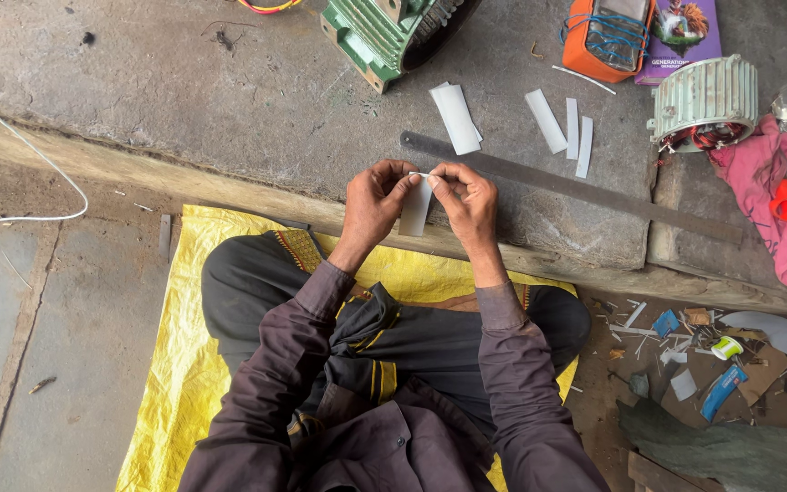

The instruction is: The person sits on a mat and repeatedly folds small white rectangular strips of material by hand. They handle the strips one at a time, folding them into smaller shapes and stacking them on the floor. A green electric motor and other workshop items are visible nearby.

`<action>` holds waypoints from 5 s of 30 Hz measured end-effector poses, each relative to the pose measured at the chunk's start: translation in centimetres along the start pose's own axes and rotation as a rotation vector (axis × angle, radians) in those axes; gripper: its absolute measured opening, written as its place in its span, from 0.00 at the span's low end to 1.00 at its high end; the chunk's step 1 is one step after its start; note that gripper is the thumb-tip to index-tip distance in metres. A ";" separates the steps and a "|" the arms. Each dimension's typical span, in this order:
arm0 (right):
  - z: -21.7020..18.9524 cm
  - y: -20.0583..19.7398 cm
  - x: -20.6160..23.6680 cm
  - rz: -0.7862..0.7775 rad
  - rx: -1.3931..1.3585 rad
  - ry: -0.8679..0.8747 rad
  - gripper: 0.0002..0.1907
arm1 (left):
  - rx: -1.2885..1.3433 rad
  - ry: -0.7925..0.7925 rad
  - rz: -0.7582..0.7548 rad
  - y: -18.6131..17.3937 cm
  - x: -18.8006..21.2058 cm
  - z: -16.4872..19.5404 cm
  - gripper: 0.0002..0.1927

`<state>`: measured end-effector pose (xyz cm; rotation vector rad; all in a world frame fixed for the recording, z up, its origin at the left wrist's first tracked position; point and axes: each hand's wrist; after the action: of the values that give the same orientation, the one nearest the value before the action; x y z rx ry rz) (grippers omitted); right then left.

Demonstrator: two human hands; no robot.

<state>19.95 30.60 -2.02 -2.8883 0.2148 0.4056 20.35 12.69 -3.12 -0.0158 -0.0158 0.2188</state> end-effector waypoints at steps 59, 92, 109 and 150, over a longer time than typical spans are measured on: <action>3.0 -2.2 -6.7 0.262 0.816 -0.232 0.24 | -0.428 0.456 -0.076 -2.5 5.9 2.8 0.10; 1.6 -1.1 -4.4 0.056 -0.151 0.085 0.11 | -0.055 0.289 -0.223 2.2 -6.3 0.3 0.13; 3.6 -1.4 -4.0 0.107 -0.216 0.040 0.04 | 0.081 0.102 -0.253 2.6 -6.2 1.1 0.14; 1.7 -0.5 -3.1 0.230 0.172 -0.122 0.09 | -0.129 0.283 -0.114 2.8 -4.9 1.6 0.11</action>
<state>16.60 31.84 -2.67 -2.6674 0.5357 0.5707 14.95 14.37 -1.63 -0.1740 0.2508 0.1002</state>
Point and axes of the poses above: each hand's wrist, its own x-axis away from the middle knuckle, its own y-axis out of the palm, z = x × y, and after that the axes turned 13 degrees about z, right-handed
